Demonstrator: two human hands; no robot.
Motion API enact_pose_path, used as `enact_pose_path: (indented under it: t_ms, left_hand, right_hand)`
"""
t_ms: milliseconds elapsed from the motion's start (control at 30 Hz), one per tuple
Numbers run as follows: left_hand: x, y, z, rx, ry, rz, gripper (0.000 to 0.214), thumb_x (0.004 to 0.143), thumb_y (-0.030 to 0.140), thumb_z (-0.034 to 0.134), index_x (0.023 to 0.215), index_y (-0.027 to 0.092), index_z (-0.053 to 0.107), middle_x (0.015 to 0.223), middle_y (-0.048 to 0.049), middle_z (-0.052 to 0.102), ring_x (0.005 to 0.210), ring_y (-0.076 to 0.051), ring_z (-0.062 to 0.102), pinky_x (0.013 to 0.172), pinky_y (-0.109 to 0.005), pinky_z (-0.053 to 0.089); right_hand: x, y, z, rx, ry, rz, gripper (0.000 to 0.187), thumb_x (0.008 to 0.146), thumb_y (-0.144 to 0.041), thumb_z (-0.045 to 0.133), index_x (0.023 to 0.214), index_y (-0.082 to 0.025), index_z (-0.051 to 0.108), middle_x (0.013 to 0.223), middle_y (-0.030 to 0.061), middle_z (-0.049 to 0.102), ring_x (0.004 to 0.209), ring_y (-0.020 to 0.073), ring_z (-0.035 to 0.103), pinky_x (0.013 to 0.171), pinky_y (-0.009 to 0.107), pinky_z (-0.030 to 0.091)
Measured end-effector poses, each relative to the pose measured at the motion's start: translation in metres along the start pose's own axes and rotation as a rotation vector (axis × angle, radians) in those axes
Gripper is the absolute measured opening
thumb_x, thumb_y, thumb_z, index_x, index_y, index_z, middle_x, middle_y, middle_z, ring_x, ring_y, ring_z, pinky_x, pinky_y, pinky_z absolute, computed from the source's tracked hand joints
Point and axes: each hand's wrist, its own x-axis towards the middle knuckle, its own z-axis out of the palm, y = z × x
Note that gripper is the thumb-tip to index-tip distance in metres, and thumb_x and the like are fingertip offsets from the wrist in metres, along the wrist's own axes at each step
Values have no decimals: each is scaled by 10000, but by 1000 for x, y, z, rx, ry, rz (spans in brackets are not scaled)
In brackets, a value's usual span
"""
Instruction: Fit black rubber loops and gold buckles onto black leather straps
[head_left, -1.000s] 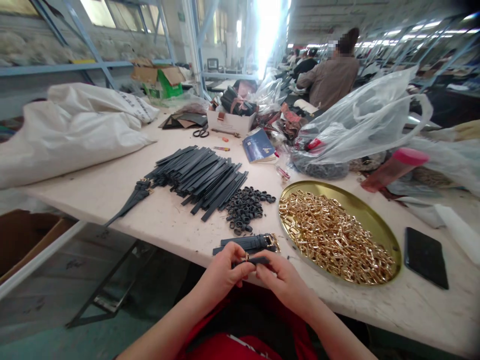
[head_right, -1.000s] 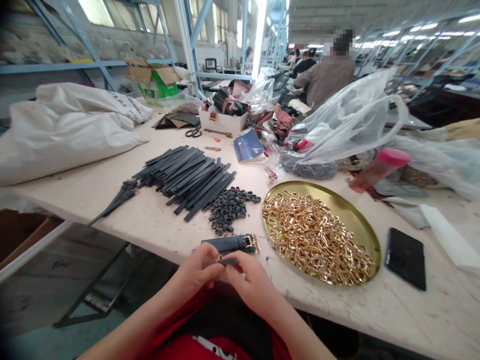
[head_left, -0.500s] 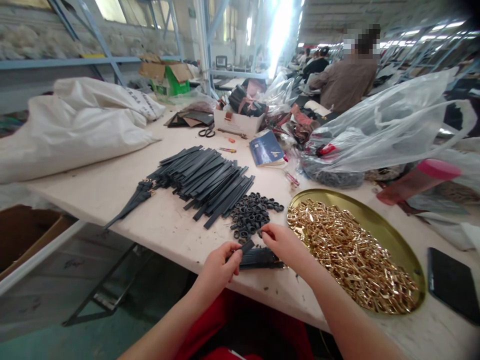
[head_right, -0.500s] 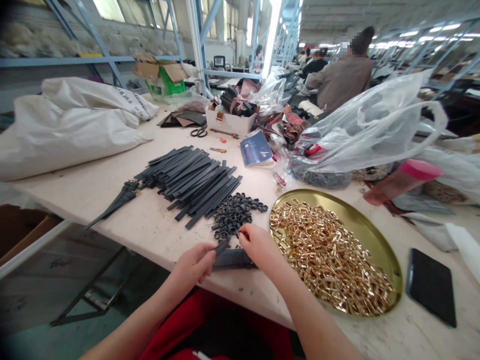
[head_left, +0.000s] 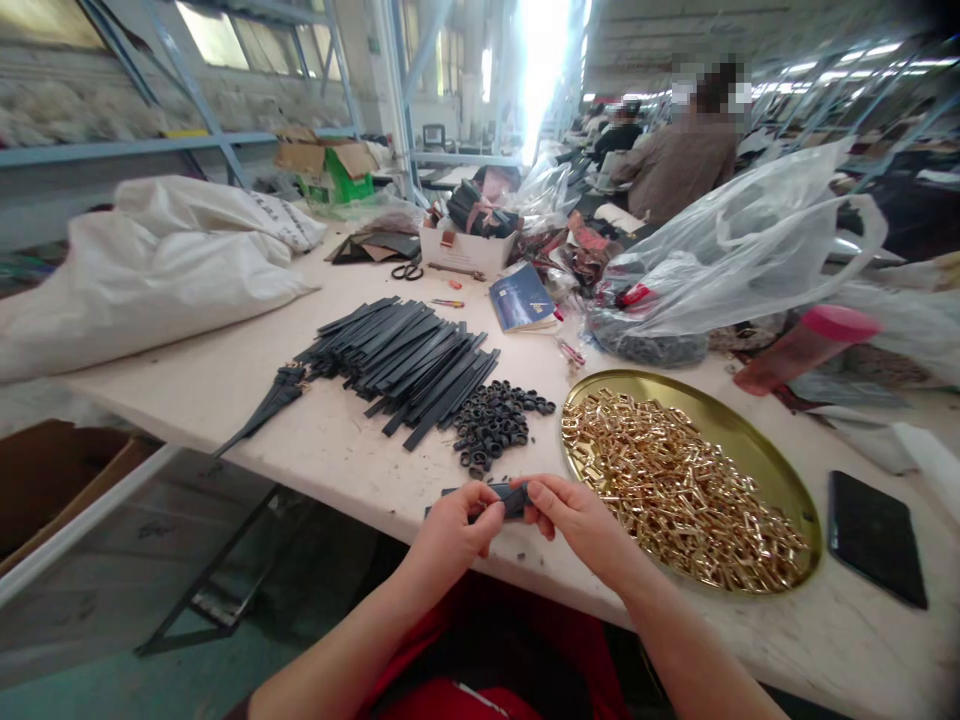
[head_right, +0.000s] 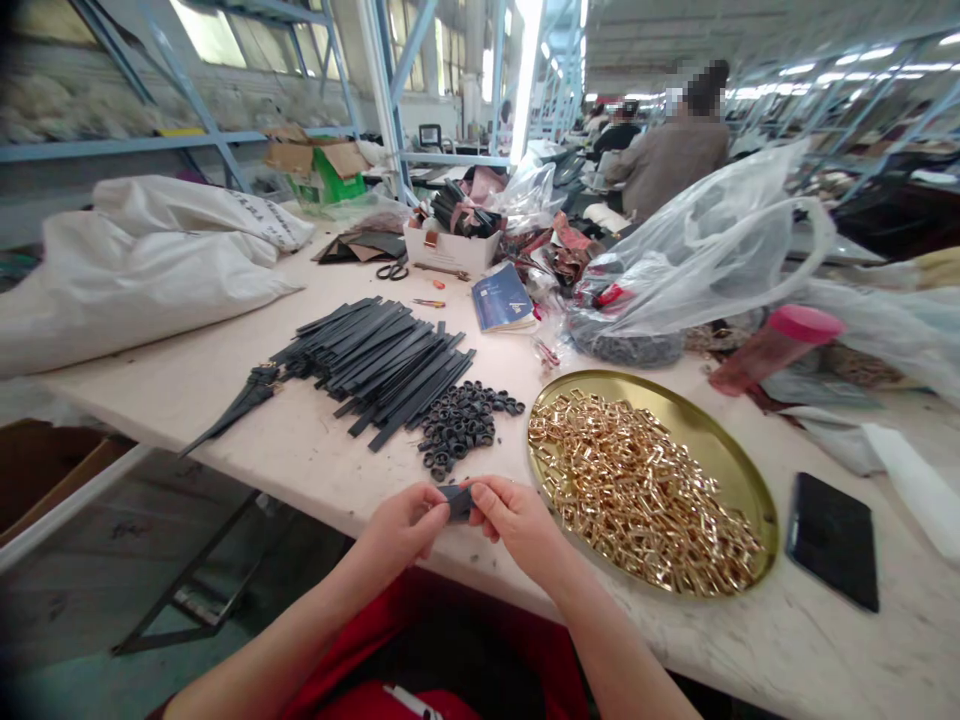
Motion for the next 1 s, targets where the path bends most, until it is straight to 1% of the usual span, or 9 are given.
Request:
enact_pose_path:
  t_ms: [167,233,300,367,433,567,700,833,1000]
  left_hand:
    - [-8,8,6,11,-21,32,191,782,340,467,689,175,485,471,81,430,409,-61,383,426,-175,315]
    - [-12,11,8,7,-15,71,171,800,331,448,756,174,499,515,72,469,436,-63,402,452,-178,327]
    - [-16,12,8,-18,-44,118,136,808,267,431,890,180,494,596,58,524,494,-68,445,493,-181,348]
    - [-18,11,7,-41,-76,138,187,794,188,419,976,185,460,674,41,563,573,-77,493,542,-186,370]
    - [-19,8,5,-55,-83,128,202,784,148,404,980,184,438,704,31,578,628,-87,521,580,-195,383]
    - [-17,3,2,-52,-72,97,158,807,201,420,964,185,419,680,35,586,624,-96,535,617,-219,394]
    - [-17,6,-1,23,-83,84,188,805,264,461,974,188,427,759,6,627,683,-121,571,647,-237,406]
    - [-16,9,-6,228,-31,62,255,789,323,487,1007,196,458,805,-14,631,729,-154,578,640,-249,405]
    - [-12,2,-9,407,-8,21,243,755,371,518,920,194,506,727,-6,618,666,-166,563,588,-254,396]
  right_hand:
    - [-9,6,11,-5,-22,24,355,759,-467,541,876,-142,625,568,-25,516,476,77,405,452,217,317]
    - [-12,9,16,40,58,-8,332,753,-475,545,829,-156,602,566,-34,500,477,78,397,451,217,315]
    - [-16,11,19,58,157,-49,307,749,-475,554,753,-169,574,554,-44,475,479,78,386,449,214,306]
    - [-20,12,21,45,204,-76,296,738,-468,576,722,-172,564,544,-49,462,480,77,373,450,213,299]
    - [-23,14,23,56,185,-94,305,750,-473,566,763,-169,581,563,-38,485,492,82,389,467,219,318]
    - [-26,15,25,245,140,-69,441,831,-540,382,808,-155,595,623,15,551,543,111,467,513,246,378]
    - [-24,13,27,243,93,80,306,764,-474,559,844,-179,582,586,-40,500,504,81,426,507,217,351]
    - [-23,14,29,281,-22,235,362,757,-498,552,926,-179,573,553,-48,491,496,85,429,518,220,350]
    - [-22,24,30,390,-43,243,253,741,-412,610,783,-172,538,570,-49,494,499,70,406,506,203,311]
